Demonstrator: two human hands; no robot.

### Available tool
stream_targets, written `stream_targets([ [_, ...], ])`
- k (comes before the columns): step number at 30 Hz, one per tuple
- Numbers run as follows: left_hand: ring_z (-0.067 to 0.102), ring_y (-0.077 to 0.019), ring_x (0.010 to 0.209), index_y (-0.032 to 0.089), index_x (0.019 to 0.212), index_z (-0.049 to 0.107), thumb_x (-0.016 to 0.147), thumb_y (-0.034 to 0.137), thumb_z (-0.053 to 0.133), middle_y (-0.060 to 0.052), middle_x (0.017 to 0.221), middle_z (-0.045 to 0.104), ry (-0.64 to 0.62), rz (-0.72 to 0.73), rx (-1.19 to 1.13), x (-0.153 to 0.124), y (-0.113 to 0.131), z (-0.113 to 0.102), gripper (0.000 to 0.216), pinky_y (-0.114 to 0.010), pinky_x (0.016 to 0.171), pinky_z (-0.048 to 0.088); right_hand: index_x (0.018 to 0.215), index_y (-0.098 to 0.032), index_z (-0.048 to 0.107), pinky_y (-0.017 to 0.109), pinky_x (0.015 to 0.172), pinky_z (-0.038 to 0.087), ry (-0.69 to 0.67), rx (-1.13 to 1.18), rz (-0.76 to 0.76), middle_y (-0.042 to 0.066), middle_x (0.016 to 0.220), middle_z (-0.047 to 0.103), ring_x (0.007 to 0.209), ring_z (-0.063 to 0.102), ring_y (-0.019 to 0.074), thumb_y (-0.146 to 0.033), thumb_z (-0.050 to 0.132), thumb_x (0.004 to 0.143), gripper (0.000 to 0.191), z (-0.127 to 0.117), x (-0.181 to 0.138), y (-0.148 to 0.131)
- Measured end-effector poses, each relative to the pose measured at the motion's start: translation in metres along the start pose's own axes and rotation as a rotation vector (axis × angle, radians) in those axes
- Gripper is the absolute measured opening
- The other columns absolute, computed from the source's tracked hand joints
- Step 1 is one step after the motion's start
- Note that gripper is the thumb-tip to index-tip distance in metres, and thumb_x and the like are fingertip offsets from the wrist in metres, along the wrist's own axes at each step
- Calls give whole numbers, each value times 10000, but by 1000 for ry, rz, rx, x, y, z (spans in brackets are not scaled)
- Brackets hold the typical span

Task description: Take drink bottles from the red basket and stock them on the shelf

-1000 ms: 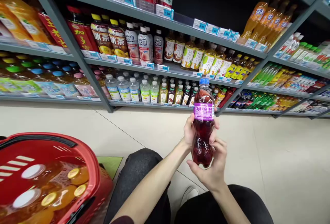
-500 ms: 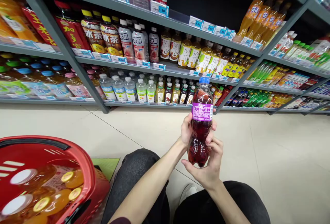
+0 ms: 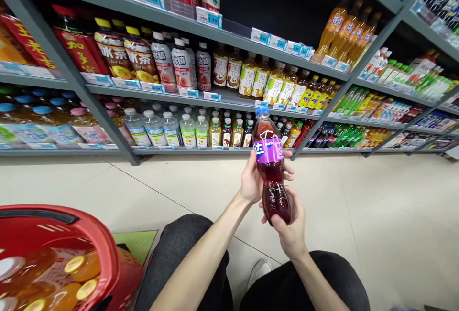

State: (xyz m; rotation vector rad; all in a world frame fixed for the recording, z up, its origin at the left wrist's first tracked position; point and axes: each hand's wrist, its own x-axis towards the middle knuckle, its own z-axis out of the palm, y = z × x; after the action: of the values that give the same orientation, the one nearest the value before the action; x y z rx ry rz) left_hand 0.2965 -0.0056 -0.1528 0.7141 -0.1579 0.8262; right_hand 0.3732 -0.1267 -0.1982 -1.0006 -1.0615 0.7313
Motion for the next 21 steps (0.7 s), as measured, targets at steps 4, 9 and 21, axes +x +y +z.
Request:
stream_targets([
  [4,731,-261,805,70,1213,688,875,841,482,-162,912,741,110,96,69,-1,12,-1,866,-328,681,570,1321,-210,595,285,540,548,-123,399,228,130,1122,673,881,681,242,-544,763,902,562,7,-2,-3],
  [9,700,-197,714,104,1202,687,871,806,541,-114,894,727,165,212,18,-1,23,-3,790,-281,608,564,1231,-173,699,200,370,374,-177,765,663,135,1139,709,619,561,131,-761,634,906,676,16,-9,-8],
  [21,688,-233,764,182,1255,601,810,670,683,-112,1031,689,111,222,52,-1,24,3,667,-363,606,595,895,-184,600,225,401,233,-347,1031,964,-72,594,613,359,262,72,-526,782,863,389,19,-42,23],
])
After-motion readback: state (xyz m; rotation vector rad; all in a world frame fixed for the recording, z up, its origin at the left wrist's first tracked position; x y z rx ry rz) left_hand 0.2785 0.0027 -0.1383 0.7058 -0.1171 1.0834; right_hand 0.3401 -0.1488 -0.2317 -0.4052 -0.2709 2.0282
